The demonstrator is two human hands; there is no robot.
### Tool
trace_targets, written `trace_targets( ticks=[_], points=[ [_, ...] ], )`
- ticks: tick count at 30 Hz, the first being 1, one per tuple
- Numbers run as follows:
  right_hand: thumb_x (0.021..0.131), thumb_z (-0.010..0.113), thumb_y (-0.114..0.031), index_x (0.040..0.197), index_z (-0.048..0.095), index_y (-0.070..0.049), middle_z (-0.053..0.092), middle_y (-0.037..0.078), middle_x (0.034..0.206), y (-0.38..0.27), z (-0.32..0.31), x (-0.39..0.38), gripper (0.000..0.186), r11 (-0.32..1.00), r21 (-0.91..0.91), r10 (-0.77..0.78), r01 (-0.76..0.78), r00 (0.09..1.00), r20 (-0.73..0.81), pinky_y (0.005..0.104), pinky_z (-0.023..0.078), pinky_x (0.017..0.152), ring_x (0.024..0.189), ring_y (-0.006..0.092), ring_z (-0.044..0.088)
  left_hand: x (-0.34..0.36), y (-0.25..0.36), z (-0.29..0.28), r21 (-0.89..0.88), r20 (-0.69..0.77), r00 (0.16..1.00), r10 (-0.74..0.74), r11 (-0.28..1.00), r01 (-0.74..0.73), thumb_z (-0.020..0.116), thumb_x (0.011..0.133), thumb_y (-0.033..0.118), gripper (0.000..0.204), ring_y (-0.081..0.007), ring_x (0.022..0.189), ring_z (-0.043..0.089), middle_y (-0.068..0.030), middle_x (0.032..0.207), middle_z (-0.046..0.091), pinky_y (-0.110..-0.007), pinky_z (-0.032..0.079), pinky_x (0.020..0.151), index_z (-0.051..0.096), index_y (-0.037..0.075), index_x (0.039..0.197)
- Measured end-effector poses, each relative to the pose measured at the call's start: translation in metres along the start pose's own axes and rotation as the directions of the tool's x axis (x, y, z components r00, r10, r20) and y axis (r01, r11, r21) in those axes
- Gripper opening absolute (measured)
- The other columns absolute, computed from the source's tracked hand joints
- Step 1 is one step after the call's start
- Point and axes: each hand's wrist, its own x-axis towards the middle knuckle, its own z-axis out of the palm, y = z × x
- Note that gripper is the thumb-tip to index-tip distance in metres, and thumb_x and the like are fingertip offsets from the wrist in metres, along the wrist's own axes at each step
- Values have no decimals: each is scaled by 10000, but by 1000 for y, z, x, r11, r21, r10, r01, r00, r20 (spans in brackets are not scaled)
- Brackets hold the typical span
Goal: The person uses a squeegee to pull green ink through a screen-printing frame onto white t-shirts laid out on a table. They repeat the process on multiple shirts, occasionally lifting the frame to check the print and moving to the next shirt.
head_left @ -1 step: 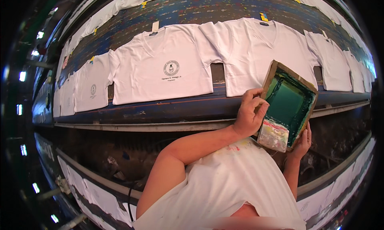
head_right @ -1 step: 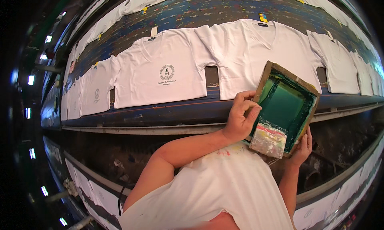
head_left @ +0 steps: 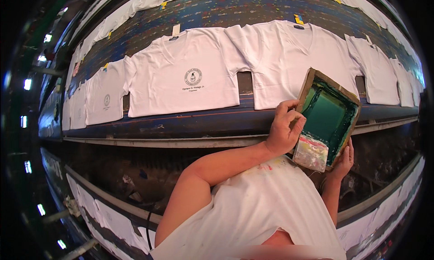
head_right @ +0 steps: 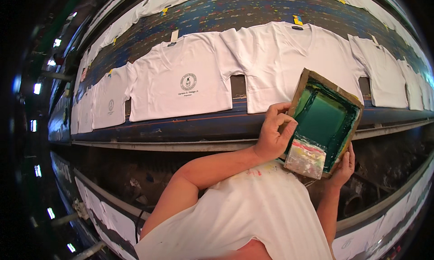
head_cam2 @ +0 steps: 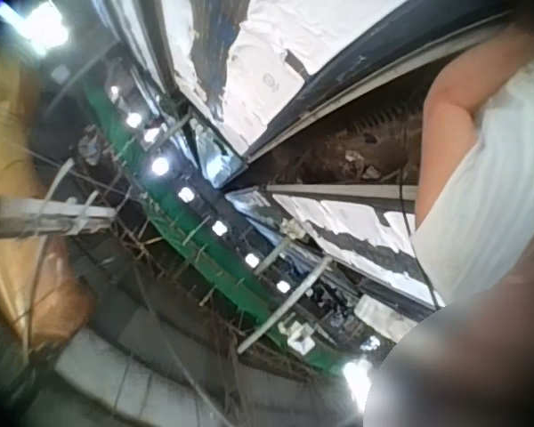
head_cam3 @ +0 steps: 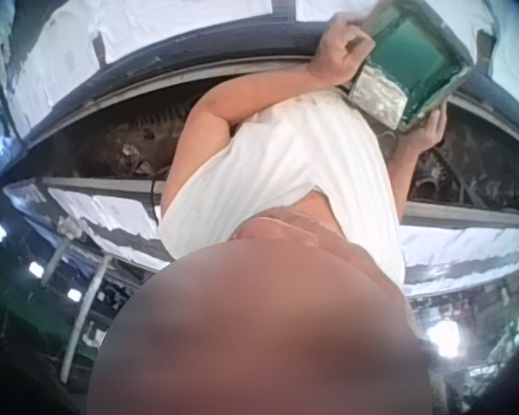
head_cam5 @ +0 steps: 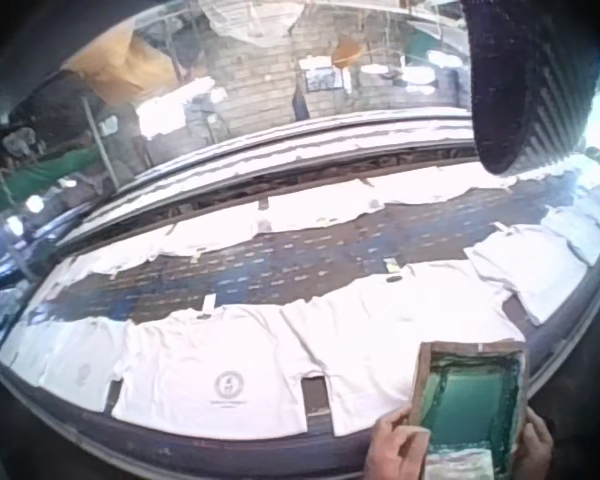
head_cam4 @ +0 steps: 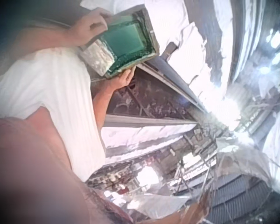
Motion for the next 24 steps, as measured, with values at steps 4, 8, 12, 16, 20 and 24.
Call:
trace_targets(
  ticks=[4,8,12,16,20,24],
  points=[
    [1214,511,-134,1615,546,98,711,209,1501,-11,-18,48,464,1000,12,8,-8,998,62,414,608,1135,1291,266,748,15,4,32,141,-17,999,37,989,-34,787,1078,155,132,-390,1344,606,-243,1467,593,-463,469,1176,761,27,1094],
    [1212,501,-154,1610,548,97,696,231,1512,-15,-18,76,473,999,-5,45,-44,992,115,439,619,1122,1292,296,752,22,3,44,166,-69,997,31,986,-19,813,1035,126,117,-399,1366,594,-243,1460,598,-469,458,1186,761,35,1088],
    [1213,497,-146,1597,552,104,697,224,1508,-20,-8,83,461,999,2,49,-50,991,125,435,616,1131,1293,283,748,34,-1,44,157,-72,996,50,987,-39,840,992,106,144,-393,1372,590,-237,1454,604,-466,455,1184,761,39,1093],
    [1213,489,-137,1586,563,101,693,227,1514,-32,-2,74,449,1000,-1,3,-3,999,44,439,620,1131,1292,280,749,52,-2,47,93,-23,999,41,995,-39,838,980,83,157,-392,1372,586,-226,1454,607,-471,457,1183,758,34,1105],
    [1209,472,-132,1590,563,86,694,226,1511,-52,-12,69,448,998,-58,-15,12,998,-65,443,618,1134,1306,291,744,60,-2,68,-29,18,999,-28,999,28,817,958,41,210,-394,1382,578,-211,1473,608,-476,454,1199,757,42,1160],
    [1206,492,-157,1596,561,78,688,214,1525,-64,-32,67,461,992,-124,-42,32,996,-81,450,589,1170,1332,296,731,55,-9,90,-20,48,998,-46,999,47,807,930,9,346,-406,1405,569,-221,1547,592,-481,456,1217,765,57,1271]
  ],
)
